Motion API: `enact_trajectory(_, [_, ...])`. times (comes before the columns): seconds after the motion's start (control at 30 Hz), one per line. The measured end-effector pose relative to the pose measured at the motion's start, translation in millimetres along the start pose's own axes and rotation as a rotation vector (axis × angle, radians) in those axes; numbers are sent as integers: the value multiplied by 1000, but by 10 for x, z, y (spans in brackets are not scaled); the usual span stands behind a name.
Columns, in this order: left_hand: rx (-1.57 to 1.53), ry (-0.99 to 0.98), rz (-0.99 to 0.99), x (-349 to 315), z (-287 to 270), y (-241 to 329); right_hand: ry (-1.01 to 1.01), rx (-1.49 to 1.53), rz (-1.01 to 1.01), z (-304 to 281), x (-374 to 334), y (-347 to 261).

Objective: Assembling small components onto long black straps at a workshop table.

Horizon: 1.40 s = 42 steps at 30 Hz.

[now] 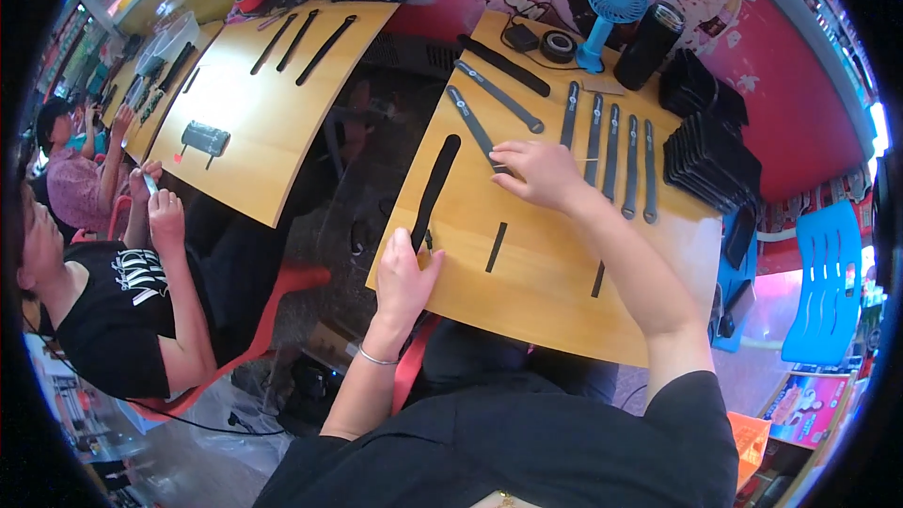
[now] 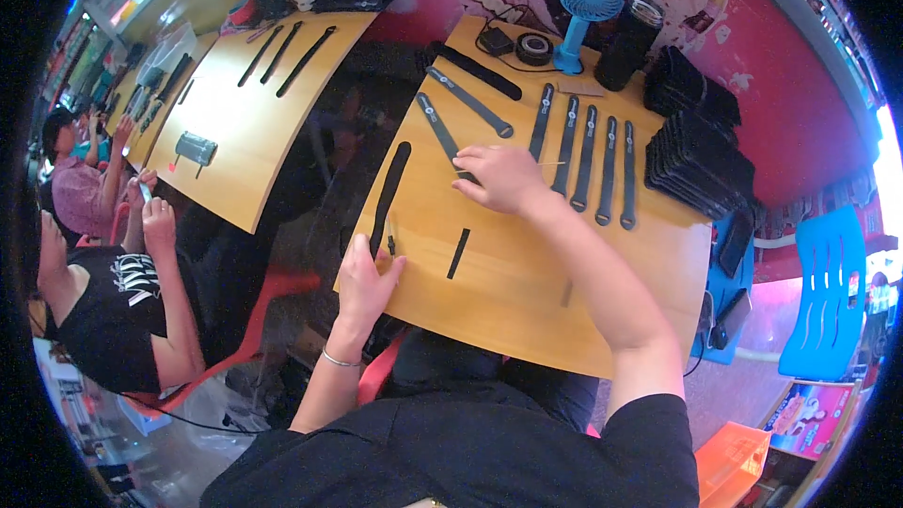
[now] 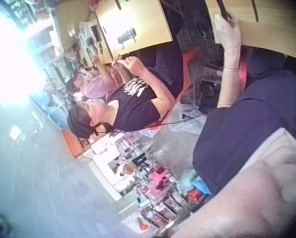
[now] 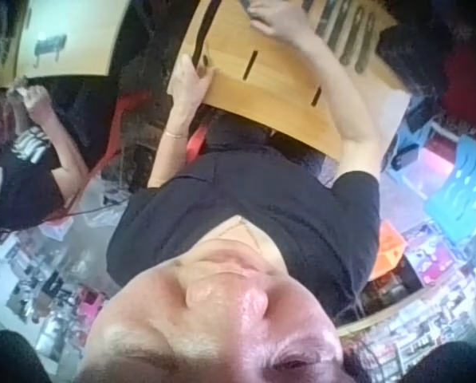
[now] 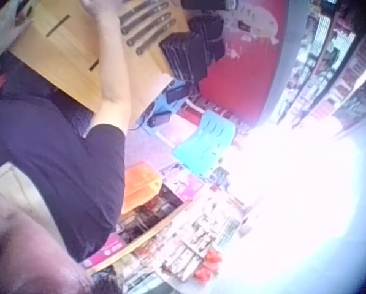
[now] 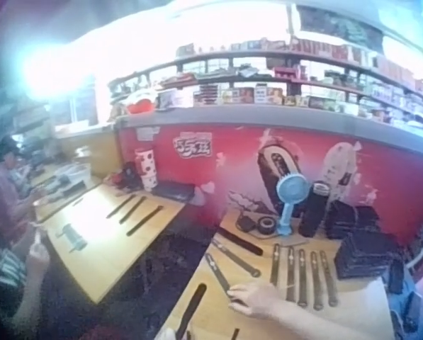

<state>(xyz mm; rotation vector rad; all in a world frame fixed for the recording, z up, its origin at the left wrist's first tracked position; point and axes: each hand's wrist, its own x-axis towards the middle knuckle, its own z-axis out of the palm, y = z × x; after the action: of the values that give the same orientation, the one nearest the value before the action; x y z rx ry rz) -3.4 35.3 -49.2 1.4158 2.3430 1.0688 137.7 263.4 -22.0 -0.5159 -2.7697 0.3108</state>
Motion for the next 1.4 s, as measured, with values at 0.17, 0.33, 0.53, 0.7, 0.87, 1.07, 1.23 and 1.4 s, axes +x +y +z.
enact_trajectory(0.17, [-16, -31, -73, -12, 35, -45, 63, -93, 32, 284, 68, 87])
enact_trajectory(0.33, [75, 49, 31, 11, 64, 8, 209, -129, -20, 304, 110, 329])
enact_trajectory(0.53, [-36, -13, -140, 4, -1, -4, 394, -6, 302, -237, -334, 36])
enact_trajectory(0.7, [-181, -1, -125, -37, -155, 180, 574, -136, 568, -578, -1486, 315])
enact_trajectory(0.87, [-455, -59, -96, -122, -104, 552, 479, -311, 617, -609, -2322, 831])
enact_trajectory(1.07, [-642, -270, -76, -249, 5, 980, 531, -321, 517, -687, -2355, 1040])
enact_trajectory(1.23, [-638, -425, -6, -344, 47, 1260, 562, 165, 385, -937, -1933, -4])
enact_trajectory(1.4, [-673, -614, 24, -394, 69, 1362, 258, 359, 144, -953, -1808, -904])
